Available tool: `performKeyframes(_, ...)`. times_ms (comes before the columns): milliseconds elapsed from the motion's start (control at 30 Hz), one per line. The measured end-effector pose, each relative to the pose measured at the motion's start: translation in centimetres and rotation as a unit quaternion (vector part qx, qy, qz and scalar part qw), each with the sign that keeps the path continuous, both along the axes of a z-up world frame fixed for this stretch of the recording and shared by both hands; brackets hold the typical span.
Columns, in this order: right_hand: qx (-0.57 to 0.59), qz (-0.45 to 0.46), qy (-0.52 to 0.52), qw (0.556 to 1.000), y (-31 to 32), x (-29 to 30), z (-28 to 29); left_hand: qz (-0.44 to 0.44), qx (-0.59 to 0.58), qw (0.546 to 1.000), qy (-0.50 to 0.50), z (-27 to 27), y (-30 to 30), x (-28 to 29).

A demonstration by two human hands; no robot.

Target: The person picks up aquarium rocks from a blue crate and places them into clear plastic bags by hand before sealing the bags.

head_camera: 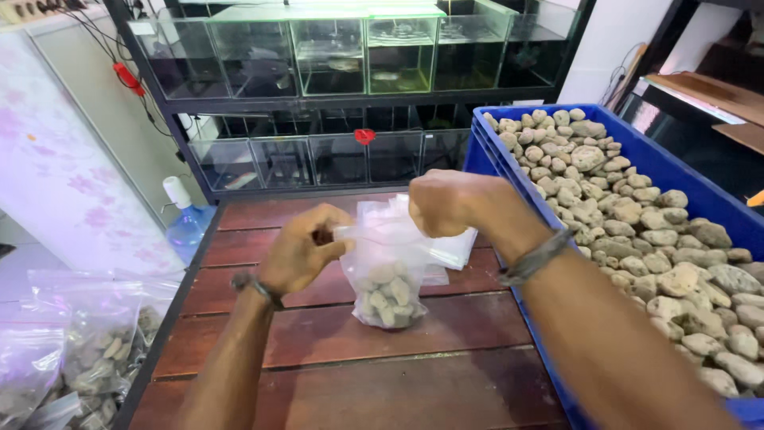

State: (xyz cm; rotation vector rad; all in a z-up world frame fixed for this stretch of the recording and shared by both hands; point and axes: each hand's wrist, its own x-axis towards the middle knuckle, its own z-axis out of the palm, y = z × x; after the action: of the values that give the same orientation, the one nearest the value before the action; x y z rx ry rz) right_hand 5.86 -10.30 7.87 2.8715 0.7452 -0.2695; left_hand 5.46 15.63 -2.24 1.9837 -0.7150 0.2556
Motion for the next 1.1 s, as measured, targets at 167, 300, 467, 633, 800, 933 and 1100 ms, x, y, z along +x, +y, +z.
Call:
performKeyframes(167,0.137,-0.086,-0.011,0.987,0.2,-0.2,-1.7,0.002,-0.175,0.961,0.214,-5.8,-0.4,-1.6)
performKeyframes(300,0.305,-0.066,-0.05,0.949,-1.0,-2.1,-2.4,-0.04,-0.126,0.945,0.299,-10.1,-2.9,-2.0)
performKeyframes(467,0.635,-0.153,0.036,0.756,-2.9,-2.7,-11.5,-0.028,-0.133,0.941,0.309,-9.9,-4.4,-1.7)
performKeyframes(633,0.639,-0.147,0.218,0.723,-1.7,-3.8,-17.5,-0.022,-0.15,0.94,0.307,-10.4,-4.7,-1.2)
performKeyframes(800,0.632,-0.108,0.181,0.746,-1.6,-3.4,-18.8,0.006,-0.062,0.943,0.327,-9.1,-3.9,-2.7)
performKeyframes(933,0.634,-0.106,0.147,0.752,-1.7,-3.2,-19.7,0.002,-0.127,0.934,0.334,-10.0,-4.3,-2.6)
performKeyframes(1100,0.653,-0.115,0.186,0.726,-2.2,-2.4,-21.6,0.05,-0.157,0.939,0.302,-12.4,-4.3,-2.2)
